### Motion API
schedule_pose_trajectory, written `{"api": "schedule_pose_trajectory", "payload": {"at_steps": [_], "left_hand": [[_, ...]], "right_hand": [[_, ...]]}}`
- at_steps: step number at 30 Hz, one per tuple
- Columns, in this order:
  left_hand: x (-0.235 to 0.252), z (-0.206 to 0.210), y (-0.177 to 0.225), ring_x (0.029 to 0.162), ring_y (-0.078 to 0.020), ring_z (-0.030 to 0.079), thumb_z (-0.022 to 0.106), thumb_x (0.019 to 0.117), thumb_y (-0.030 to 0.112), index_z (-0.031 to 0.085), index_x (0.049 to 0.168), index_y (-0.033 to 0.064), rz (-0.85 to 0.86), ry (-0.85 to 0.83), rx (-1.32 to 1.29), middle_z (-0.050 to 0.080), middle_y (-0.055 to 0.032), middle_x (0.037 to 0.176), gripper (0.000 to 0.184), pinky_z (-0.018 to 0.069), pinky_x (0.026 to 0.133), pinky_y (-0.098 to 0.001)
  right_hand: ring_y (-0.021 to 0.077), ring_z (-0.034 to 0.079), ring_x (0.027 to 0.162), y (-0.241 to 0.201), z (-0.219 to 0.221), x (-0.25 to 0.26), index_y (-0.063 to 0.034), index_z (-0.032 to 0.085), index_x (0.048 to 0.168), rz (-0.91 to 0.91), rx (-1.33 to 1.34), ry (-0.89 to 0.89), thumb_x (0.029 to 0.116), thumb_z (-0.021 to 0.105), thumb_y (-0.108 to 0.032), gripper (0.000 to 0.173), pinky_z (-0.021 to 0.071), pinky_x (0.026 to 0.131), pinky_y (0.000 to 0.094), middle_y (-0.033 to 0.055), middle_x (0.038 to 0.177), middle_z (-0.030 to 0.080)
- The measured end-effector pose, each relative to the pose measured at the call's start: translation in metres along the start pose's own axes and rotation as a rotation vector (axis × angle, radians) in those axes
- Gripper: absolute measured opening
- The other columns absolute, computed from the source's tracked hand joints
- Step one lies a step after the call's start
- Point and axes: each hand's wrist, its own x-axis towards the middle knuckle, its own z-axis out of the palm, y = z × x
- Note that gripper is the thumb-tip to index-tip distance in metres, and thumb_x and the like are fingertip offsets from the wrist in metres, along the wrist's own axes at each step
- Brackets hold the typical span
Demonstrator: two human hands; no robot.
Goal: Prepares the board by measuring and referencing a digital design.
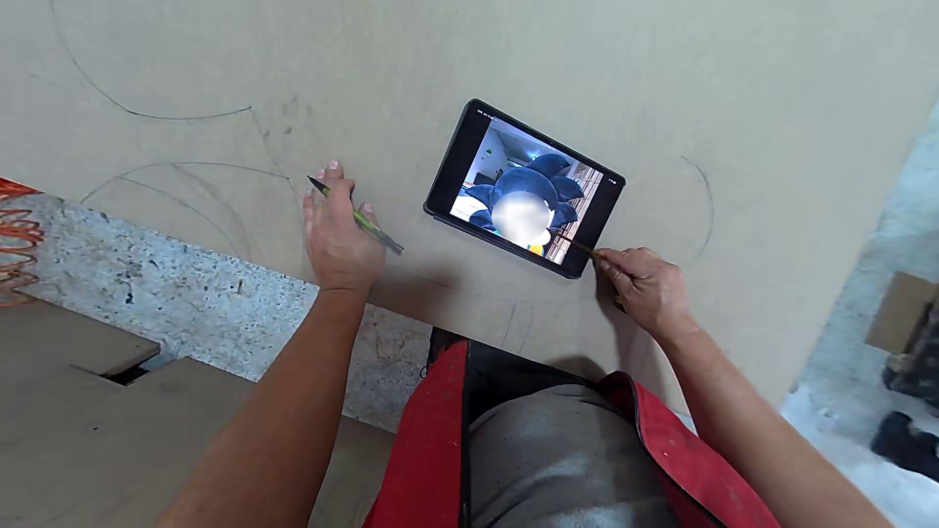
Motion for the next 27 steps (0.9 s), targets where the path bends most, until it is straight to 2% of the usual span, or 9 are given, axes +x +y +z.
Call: {"api": "schedule_pose_trajectory", "payload": {"at_steps": [10, 13, 15, 20, 27], "left_hand": [[0.000, -0.003, 0.000, 0.154, -0.0223, 0.033, 0.037, 0.1076, 0.034, 0.049, 0.146, 0.0104, 0.022, -0.032, 0.013, 0.040, -0.0068, 0.163, 0.047, 0.0237, 0.127, -0.0473], [0.000, -0.005, 0.003, 0.153, -0.0271, 0.033, 0.035, 0.1076, 0.037, 0.047, 0.148, 0.0104, 0.011, -0.055, 0.014, 0.038, -0.0085, 0.164, 0.050, 0.0249, 0.126, -0.0488], [0.000, -0.004, 0.003, 0.150, -0.0320, 0.038, 0.035, 0.1070, 0.037, 0.046, 0.149, 0.0089, 0.003, -0.053, 0.020, 0.039, -0.0102, 0.163, 0.052, 0.0306, 0.122, -0.0513], [0.000, -0.003, 0.002, 0.151, -0.0237, 0.036, 0.036, 0.1070, 0.036, 0.046, 0.148, 0.0092, -0.009, -0.042, 0.014, 0.039, -0.0074, 0.164, 0.050, 0.0283, 0.124, -0.0439], [-0.001, -0.004, 0.005, 0.151, -0.0235, 0.037, 0.039, 0.1073, 0.034, 0.045, 0.150, 0.0102, -0.031, -0.045, 0.023, 0.038, -0.0048, 0.165, 0.049, 0.0285, 0.123, -0.0418]], "right_hand": [[0.0180, 0.070, 0.103, -0.002, -0.001, 0.000, -0.0209, 0.078, 0.118, 0.030, 0.010, -0.014, 0.1047, 0.058, -0.025, 0.024, 0.0561, 0.093, 0.0396, 0.0027, 0.104, 0.077], [0.0177, 0.070, 0.105, 0.003, -0.003, 0.007, -0.0240, 0.078, 0.119, 0.053, 0.004, -0.018, 0.1054, 0.057, -0.028, 0.025, 0.0560, 0.094, 0.0401, 0.0013, 0.105, 0.077], [0.0183, 0.070, 0.104, 0.010, -0.008, 0.017, -0.0258, 0.077, 0.120, 0.064, -0.001, -0.037, 0.1062, 0.055, -0.030, 0.026, 0.0561, 0.092, 0.0411, 0.0009, 0.104, 0.077], [0.0192, 0.070, 0.102, 0.017, -0.014, 0.029, -0.0245, 0.077, 0.121, 0.041, 0.007, -0.053, 0.1069, 0.053, -0.031, 0.028, 0.0555, 0.091, 0.0412, 0.0012, 0.103, 0.076], [0.0181, 0.070, 0.100, 0.016, -0.011, 0.027, -0.0240, 0.078, 0.119, 0.027, 0.017, -0.018, 0.1069, 0.053, -0.032, 0.029, 0.0552, 0.089, 0.0384, -0.0001, 0.101, 0.077]]}}
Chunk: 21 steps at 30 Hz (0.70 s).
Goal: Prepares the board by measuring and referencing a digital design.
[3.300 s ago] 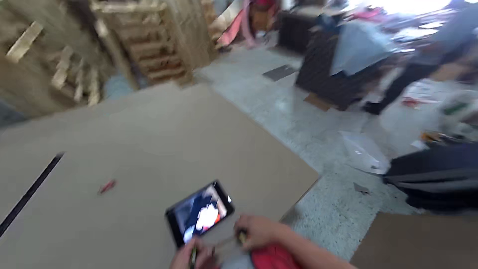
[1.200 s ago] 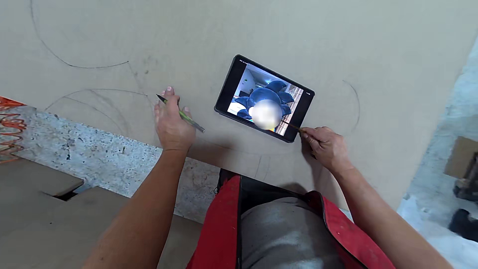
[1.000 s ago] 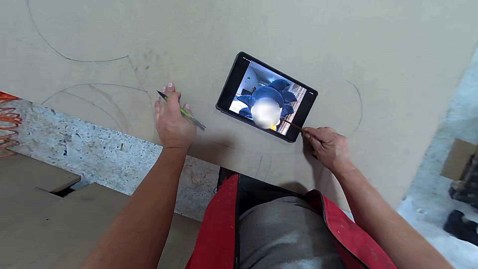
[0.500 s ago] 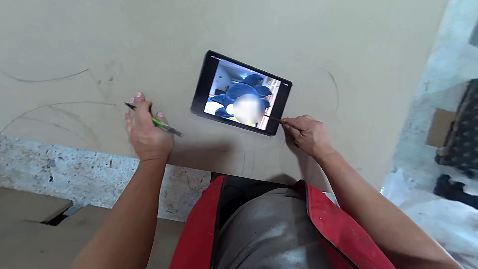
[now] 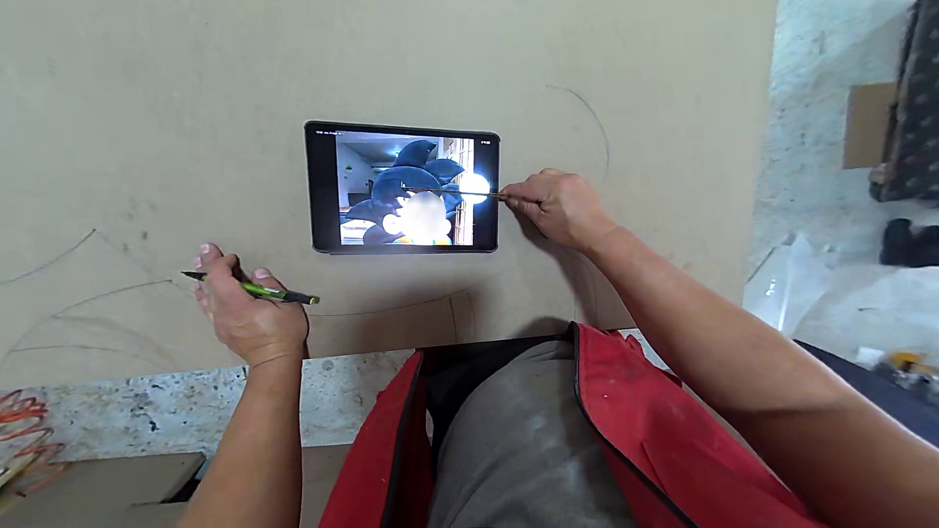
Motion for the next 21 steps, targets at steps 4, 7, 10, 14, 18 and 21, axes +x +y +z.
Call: {"api": "schedule_pose_trajectory", "payload": {"at_steps": [4, 7, 10, 14, 18, 21], "left_hand": [[-0.0001, 0.0005, -0.0015, 0.150, -0.0229, 0.037, 0.038, 0.1071, 0.034, 0.045, 0.150, 0.0091, 0.009, 0.006, 0.003, 0.039, -0.0057, 0.164, 0.050, 0.0285, 0.123, -0.0402], [-0.0002, -0.0006, -0.0010, 0.150, -0.0247, 0.038, 0.038, 0.1074, 0.033, 0.044, 0.151, 0.0081, 0.013, -0.001, 0.009, 0.039, -0.0076, 0.163, 0.050, 0.0288, 0.123, -0.0420], [-0.0003, -0.0021, 0.0026, 0.148, -0.0273, 0.040, 0.038, 0.1074, 0.033, 0.043, 0.152, 0.0080, 0.001, -0.013, 0.013, 0.039, -0.0090, 0.163, 0.051, 0.0312, 0.121, -0.0447], [-0.0004, -0.0013, 0.0020, 0.149, -0.0257, 0.039, 0.038, 0.1074, 0.032, 0.044, 0.151, 0.0081, 0.006, -0.003, 0.007, 0.038, -0.0073, 0.164, 0.050, 0.0291, 0.122, -0.0429], [-0.0009, -0.0020, 0.0020, 0.148, -0.0273, 0.040, 0.039, 0.1073, 0.031, 0.044, 0.150, 0.0071, 0.013, 0.000, 0.017, 0.039, -0.0079, 0.164, 0.050, 0.0298, 0.122, -0.0436], [-0.0014, -0.0004, 0.0002, 0.149, -0.0265, 0.040, 0.038, 0.1073, 0.033, 0.045, 0.150, 0.0073, 0.019, 0.014, 0.019, 0.039, -0.0070, 0.164, 0.050, 0.0300, 0.122, -0.0424]], "right_hand": [[0.0183, 0.069, 0.099, -0.0011, 0.0004, -0.0005, -0.0253, 0.078, 0.119, 0.008, 0.006, -0.009, 0.1069, 0.052, -0.032, 0.029, 0.0549, 0.088, 0.0395, -0.0004, 0.100, 0.076], [0.0192, 0.069, 0.098, -0.0014, 0.0009, -0.0011, -0.0257, 0.078, 0.119, 0.004, 0.003, -0.007, 0.1068, 0.053, -0.032, 0.029, 0.0549, 0.087, 0.0408, 0.0001, 0.099, 0.076], [0.0198, 0.070, 0.098, -0.0016, 0.0005, -0.0009, -0.0245, 0.077, 0.119, -0.002, -0.004, -0.004, 0.1069, 0.053, -0.031, 0.029, 0.0547, 0.088, 0.0415, 0.0007, 0.100, 0.076], [0.0196, 0.070, 0.097, -0.0008, 0.0017, -0.0011, -0.0241, 0.078, 0.118, -0.011, -0.003, 0.012, 0.1066, 0.053, -0.031, 0.028, 0.0548, 0.088, 0.0411, 0.0002, 0.099, 0.077], [0.0191, 0.069, 0.097, -0.0014, 0.0013, -0.0016, -0.0242, 0.078, 0.118, -0.013, -0.002, 0.011, 0.1067, 0.053, -0.031, 0.028, 0.0544, 0.087, 0.0399, -0.0002, 0.099, 0.076], [0.0185, 0.070, 0.097, -0.0005, 0.0026, -0.0016, -0.0241, 0.078, 0.118, -0.021, 0.000, 0.019, 0.1069, 0.053, -0.031, 0.029, 0.0544, 0.087, 0.0393, -0.0005, 0.100, 0.077]]}}
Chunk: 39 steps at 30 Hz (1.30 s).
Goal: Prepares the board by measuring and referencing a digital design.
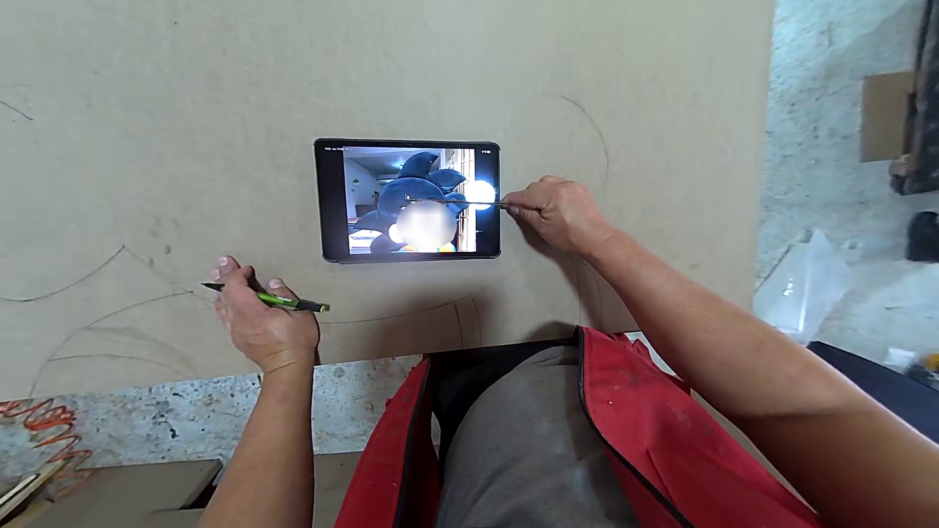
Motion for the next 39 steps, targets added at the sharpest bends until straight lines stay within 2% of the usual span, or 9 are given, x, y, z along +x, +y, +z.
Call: {"api": "schedule_pose_trajectory", "payload": {"at_steps": [8, 11, 14, 16, 19, 24, 29, 34, 39], "left_hand": [[0.003, 0.000, 0.001, 0.151, -0.0239, 0.037, 0.038, 0.1074, 0.032, 0.044, 0.150, 0.0091, -0.029, -0.006, -0.003, 0.036, -0.0052, 0.165, 0.049, 0.0280, 0.123, -0.0430], [0.003, -0.002, 0.002, 0.149, -0.0286, 0.039, 0.040, 0.1077, 0.030, 0.045, 0.149, 0.0076, -0.039, -0.007, -0.006, 0.036, -0.0081, 0.165, 0.047, 0.0313, 0.122, -0.0477], [0.001, -0.010, 0.012, 0.152, -0.0309, 0.033, 0.043, 0.1078, 0.029, 0.049, 0.147, 0.0071, 0.017, -0.071, -0.041, 0.037, -0.0110, 0.164, 0.045, 0.0261, 0.125, -0.0536], [-0.008, -0.019, 0.035, 0.148, -0.0340, 0.040, 0.045, 0.1085, 0.029, 0.053, 0.144, 0.0072, 0.100, -0.203, -0.055, 0.043, -0.0115, 0.161, 0.043, 0.0338, 0.120, -0.0587], [-0.023, -0.021, 0.067, 0.134, -0.0299, 0.058, 0.052, 0.1060, 0.021, 0.058, 0.135, 0.0069, 0.161, -0.297, -0.134, 0.050, -0.0104, 0.155, 0.033, 0.0516, 0.105, -0.0555], [-0.041, -0.028, 0.067, 0.122, -0.0261, 0.067, 0.058, 0.1003, 0.018, 0.063, 0.126, 0.0073, 0.263, -0.350, -0.181, 0.059, -0.0083, 0.147, 0.028, 0.0578, 0.095, -0.0530], [-0.024, -0.030, 0.028, 0.144, -0.0168, 0.048, 0.056, 0.1002, 0.023, 0.068, 0.119, 0.0097, 0.746, -0.532, -0.251, 0.057, 0.0014, 0.150, 0.026, 0.0447, 0.117, -0.0436], [0.048, -0.031, 0.001, 0.150, -0.0272, 0.040, 0.049, 0.1040, 0.032, 0.062, 0.133, 0.0069, 0.723, -0.512, -0.129, 0.048, -0.0067, 0.158, 0.040, 0.0344, 0.121, -0.0537], [0.130, -0.015, -0.031, 0.154, -0.0286, 0.032, 0.038, 0.1044, 0.043, 0.055, 0.141, 0.0033, 0.893, -0.443, -0.079, 0.041, -0.0117, 0.162, 0.057, 0.0222, 0.126, -0.0522]], "right_hand": [[0.0188, 0.069, 0.097, -0.002, 0.000, 0.001, -0.0243, 0.078, 0.118, 0.002, -0.007, 0.005, 0.1072, 0.052, -0.031, 0.029, 0.0539, 0.087, 0.0403, -0.0005, 0.099, 0.077], [0.0208, 0.070, 0.100, -0.002, -0.001, 0.001, -0.0240, 0.077, 0.119, 0.001, -0.006, -0.012, 0.1073, 0.051, -0.030, 0.029, 0.0547, 0.089, 0.0426, 0.0003, 0.103, 0.077], [0.0207, 0.071, 0.107, -0.004, -0.005, -0.001, -0.0229, 0.076, 0.122, 0.058, 0.066, -0.003, 0.1081, 0.050, -0.032, 0.031, 0.0549, 0.095, 0.0457, 0.0018, 0.110, 0.077], [0.0181, 0.071, 0.109, -0.009, -0.007, -0.011, -0.0216, 0.076, 0.121, 0.155, 0.146, 0.029, 0.1081, 0.050, -0.033, 0.031, 0.0558, 0.097, 0.0471, 0.0019, 0.115, 0.076], [0.0169, 0.073, 0.095, -0.016, 0.001, -0.034, -0.0200, 0.078, 0.113, 0.260, 0.198, 0.138, 0.1059, 0.055, -0.038, 0.030, 0.0592, 0.085, 0.0478, 0.0020, 0.106, 0.077], [0.0211, 0.073, 0.086, -0.060, 0.025, -0.093, -0.0180, 0.074, 0.115, 0.445, 0.184, 0.199, 0.1078, 0.049, -0.039, 0.033, 0.0595, 0.073, 0.0512, 0.0041, 0.096, 0.076], [0.0181, 0.073, 0.090, -0.129, 0.078, -0.123, -0.0176, 0.069, 0.128, 0.566, 0.213, 0.227, 0.1061, 0.045, -0.024, 0.033, 0.0619, 0.077, 0.0466, 0.0029, 0.107, 0.075], [0.0151, 0.075, 0.097, -0.183, 0.115, -0.101, -0.0199, 0.076, 0.121, 0.694, 0.150, 0.397, 0.1084, 0.049, -0.037, 0.034, 0.0626, 0.082, 0.0442, 0.0001, 0.108, 0.078], [0.0163, 0.072, 0.095, -0.199, 0.127, -0.077, -0.0167, 0.071, 0.128, 0.804, 0.142, 0.449, 0.1053, 0.050, -0.025, 0.032, 0.0609, 0.082, 0.0415, 0.0034, 0.106, 0.074]]}}
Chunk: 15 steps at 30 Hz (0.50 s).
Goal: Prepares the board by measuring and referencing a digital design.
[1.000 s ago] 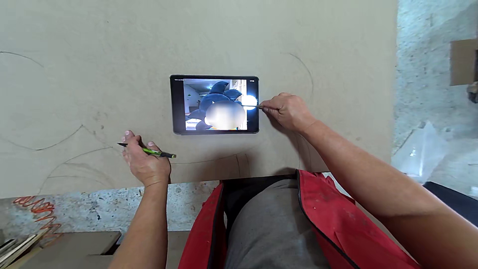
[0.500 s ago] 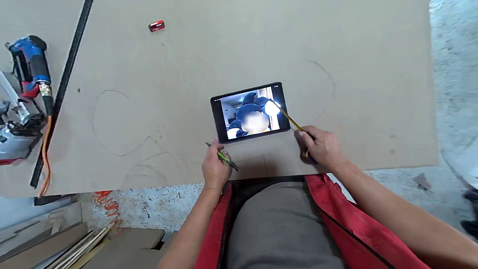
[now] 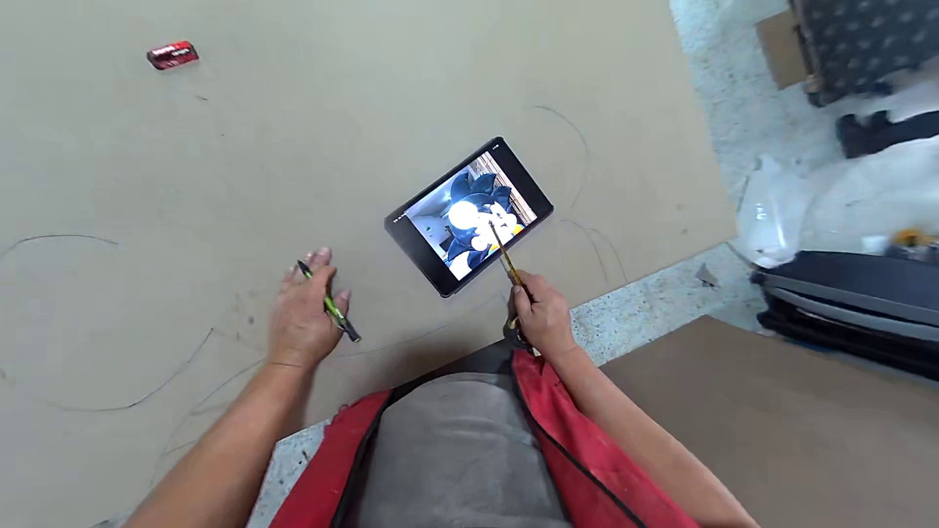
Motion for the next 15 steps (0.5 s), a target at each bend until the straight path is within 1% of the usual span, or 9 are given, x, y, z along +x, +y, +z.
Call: {"api": "schedule_pose_trajectory", "payload": {"at_steps": [2, 4, 6, 7, 9, 10, 12, 14, 15], "left_hand": [[0.006, 0.003, -0.011, 0.154, -0.0267, 0.031, 0.035, 0.1032, 0.046, 0.054, 0.143, 0.0021, 0.056, 0.023, 0.003, 0.041, -0.0124, 0.162, 0.061, 0.0192, 0.128, -0.0508], [0.005, 0.004, -0.013, 0.155, -0.0258, 0.030, 0.035, 0.1029, 0.046, 0.053, 0.143, 0.0023, 0.059, 0.024, 0.004, 0.041, -0.0122, 0.162, 0.062, 0.0179, 0.128, -0.0505], [0.004, 0.004, -0.014, 0.155, -0.0242, 0.029, 0.036, 0.1027, 0.047, 0.053, 0.143, 0.0034, 0.059, 0.026, -0.006, 0.041, -0.0113, 0.162, 0.061, 0.0169, 0.128, -0.0499], [0.002, 0.005, -0.015, 0.155, -0.0231, 0.029, 0.036, 0.1031, 0.047, 0.052, 0.144, 0.0040, 0.063, 0.031, -0.009, 0.041, -0.0103, 0.163, 0.061, 0.0166, 0.128, -0.0494], [0.002, 0.006, -0.017, 0.155, -0.0228, 0.030, 0.037, 0.1037, 0.047, 0.052, 0.145, 0.0043, 0.078, 0.052, -0.022, 0.041, -0.0102, 0.162, 0.061, 0.0166, 0.128, -0.0493], [0.003, 0.006, -0.017, 0.155, -0.0228, 0.030, 0.038, 0.1037, 0.047, 0.052, 0.144, 0.0045, 0.081, 0.055, -0.024, 0.042, -0.0104, 0.162, 0.060, 0.0169, 0.128, -0.0494], [0.002, 0.006, -0.018, 0.155, -0.0225, 0.030, 0.037, 0.1040, 0.047, 0.052, 0.144, 0.0050, 0.077, 0.047, -0.017, 0.042, -0.0101, 0.162, 0.060, 0.0168, 0.128, -0.0493], [0.002, 0.006, -0.018, 0.155, -0.0227, 0.030, 0.038, 0.1039, 0.046, 0.053, 0.144, 0.0047, 0.077, 0.041, -0.014, 0.042, -0.0102, 0.162, 0.060, 0.0171, 0.128, -0.0496], [0.002, 0.006, -0.018, 0.155, -0.0225, 0.030, 0.038, 0.1039, 0.046, 0.053, 0.144, 0.0047, 0.077, 0.043, -0.015, 0.042, -0.0099, 0.162, 0.059, 0.0171, 0.128, -0.0498]], "right_hand": [[0.0142, 0.072, 0.094, -0.001, 0.003, 0.005, -0.0175, 0.073, 0.126, -0.002, 0.016, 0.033, 0.1048, 0.051, -0.025, 0.031, 0.0610, 0.082, 0.0395, 0.0022, 0.105, 0.075], [0.0106, 0.073, 0.093, -0.002, 0.003, 0.011, -0.0194, 0.076, 0.119, 0.010, 0.022, 0.057, 0.1066, 0.054, -0.033, 0.029, 0.0614, 0.083, 0.0382, -0.0008, 0.103, 0.077], [0.0113, 0.074, 0.096, -0.006, 0.001, 0.015, -0.0206, 0.077, 0.118, 0.029, 0.002, 0.057, 0.1066, 0.054, -0.037, 0.030, 0.0610, 0.085, 0.0408, -0.0014, 0.105, 0.078], [0.0121, 0.074, 0.097, -0.006, -0.001, 0.017, -0.0210, 0.077, 0.119, 0.033, -0.005, 0.048, 0.1067, 0.054, -0.037, 0.031, 0.0608, 0.086, 0.0426, -0.0011, 0.106, 0.078], [0.0124, 0.074, 0.092, -0.005, -0.003, 0.022, -0.0218, 0.076, 0.121, 0.027, -0.008, 0.040, 0.1067, 0.052, -0.035, 0.030, 0.0607, 0.081, 0.0438, -0.0010, 0.104, 0.078], [0.0125, 0.073, 0.089, -0.004, -0.004, 0.024, -0.0219, 0.075, 0.123, 0.022, -0.004, 0.035, 0.1061, 0.052, -0.032, 0.030, 0.0605, 0.078, 0.0437, -0.0008, 0.102, 0.077], [0.0116, 0.073, 0.089, -0.002, -0.004, 0.026, -0.0209, 0.074, 0.123, 0.005, 0.012, 0.032, 0.1050, 0.051, -0.027, 0.030, 0.0604, 0.078, 0.0418, -0.0007, 0.102, 0.077], [0.0096, 0.072, 0.092, -0.002, -0.003, 0.025, -0.0211, 0.075, 0.120, -0.008, 0.011, 0.054, 0.1064, 0.052, -0.031, 0.028, 0.0603, 0.081, 0.0391, -0.0023, 0.104, 0.077], [0.0102, 0.073, 0.092, -0.002, -0.002, 0.026, -0.0207, 0.077, 0.117, -0.009, 0.006, 0.076, 0.1069, 0.053, -0.035, 0.029, 0.0602, 0.081, 0.0403, -0.0021, 0.103, 0.078]]}}
